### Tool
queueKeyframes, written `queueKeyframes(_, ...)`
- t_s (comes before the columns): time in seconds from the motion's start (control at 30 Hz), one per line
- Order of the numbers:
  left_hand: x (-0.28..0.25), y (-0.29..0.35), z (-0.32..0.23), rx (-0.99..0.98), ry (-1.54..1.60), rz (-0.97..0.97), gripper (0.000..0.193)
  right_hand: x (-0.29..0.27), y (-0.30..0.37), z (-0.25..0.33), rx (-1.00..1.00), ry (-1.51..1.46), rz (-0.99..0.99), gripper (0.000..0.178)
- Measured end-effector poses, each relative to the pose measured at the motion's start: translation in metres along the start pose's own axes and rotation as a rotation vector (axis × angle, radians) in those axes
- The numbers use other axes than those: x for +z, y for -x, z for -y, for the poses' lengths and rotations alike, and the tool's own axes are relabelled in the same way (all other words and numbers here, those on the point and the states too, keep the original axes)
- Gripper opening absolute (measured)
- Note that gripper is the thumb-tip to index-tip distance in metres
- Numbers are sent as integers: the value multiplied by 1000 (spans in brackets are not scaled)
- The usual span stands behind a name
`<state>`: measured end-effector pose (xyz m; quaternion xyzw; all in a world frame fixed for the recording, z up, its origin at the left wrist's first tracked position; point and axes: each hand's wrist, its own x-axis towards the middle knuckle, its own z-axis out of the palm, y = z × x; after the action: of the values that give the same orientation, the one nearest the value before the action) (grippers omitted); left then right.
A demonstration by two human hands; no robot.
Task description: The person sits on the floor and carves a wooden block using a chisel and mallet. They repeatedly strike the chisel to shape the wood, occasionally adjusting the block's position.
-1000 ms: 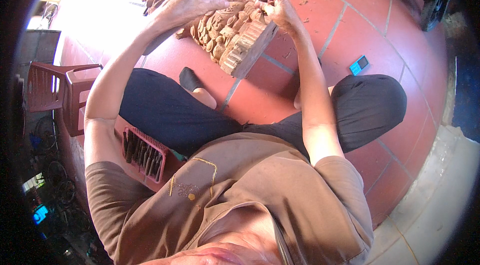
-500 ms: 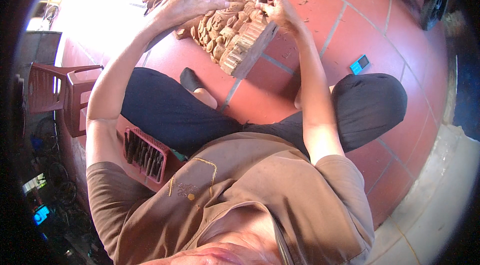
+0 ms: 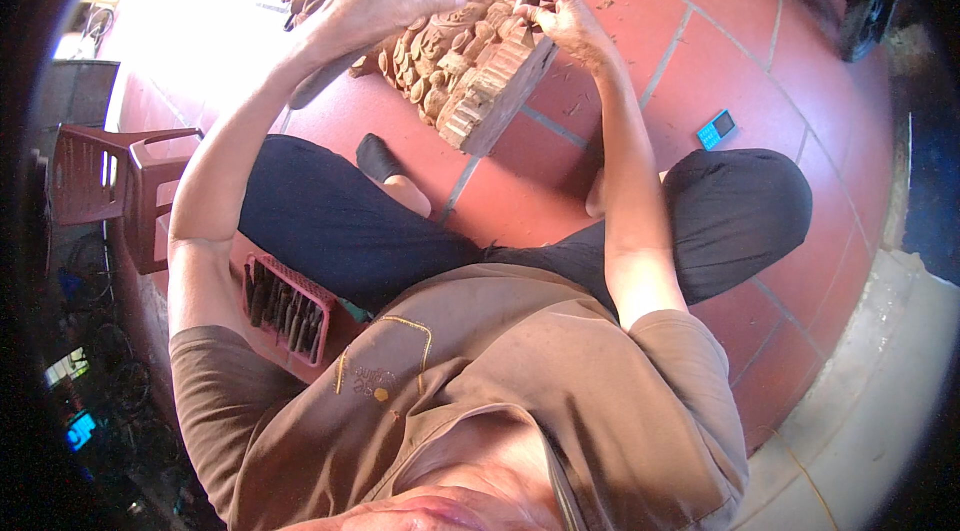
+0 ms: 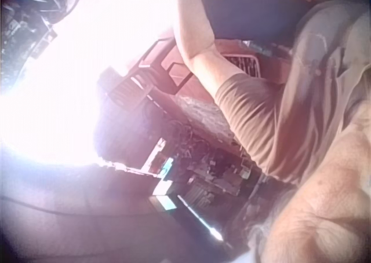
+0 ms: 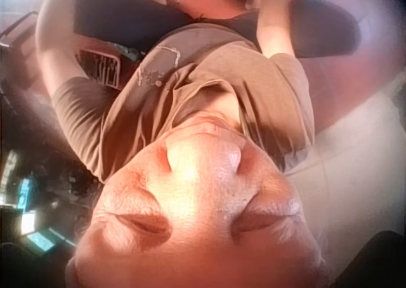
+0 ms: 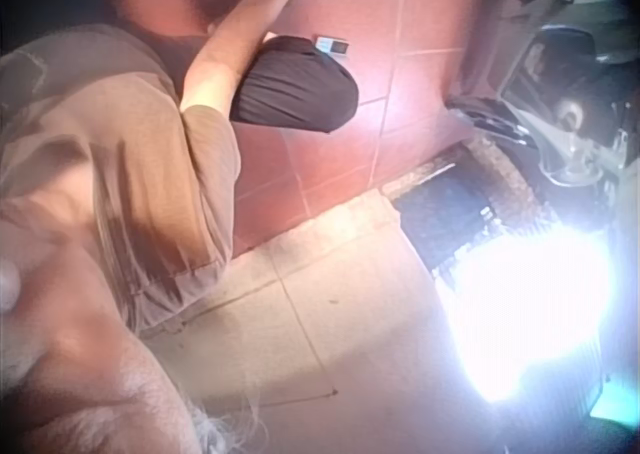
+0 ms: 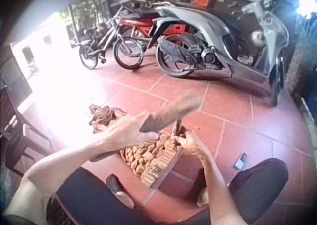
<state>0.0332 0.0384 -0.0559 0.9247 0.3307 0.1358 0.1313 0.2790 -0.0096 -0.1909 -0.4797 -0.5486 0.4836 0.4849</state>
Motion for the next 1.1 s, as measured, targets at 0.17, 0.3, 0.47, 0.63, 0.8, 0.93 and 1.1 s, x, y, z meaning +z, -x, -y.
queueKeyframes(0.17, -5, -1, -5, -77, -8, 130, 77, -2, 3, 0, 22, -17, -2, 19)
queueKeyframes(0.3, -22, 0, -22, -79, 180, -37, 68, -6, 1, -2, 30, 37, 6, 19)
queueKeyframes(0.47, 0, -5, 1, -120, -67, 130, 82, -5, -1, -5, 5, 46, 19, 20)
queueKeyframes(0.63, 9, -6, 10, -96, -50, 143, 88, -14, 1, -7, -20, 26, 40, 20)
queueKeyframes(0.8, 16, -1, 32, -6, 253, 1, 86, -38, 5, -4, 47, 60, -42, 21)
queueKeyframes(0.93, -30, -3, -21, -249, 48, 146, 66, -44, 8, -6, 1, -94, -119, 26)
queueKeyframes(1.1, -23, -7, -14, -141, 67, 116, 68, -38, 2, -20, -73, -132, -95, 27)
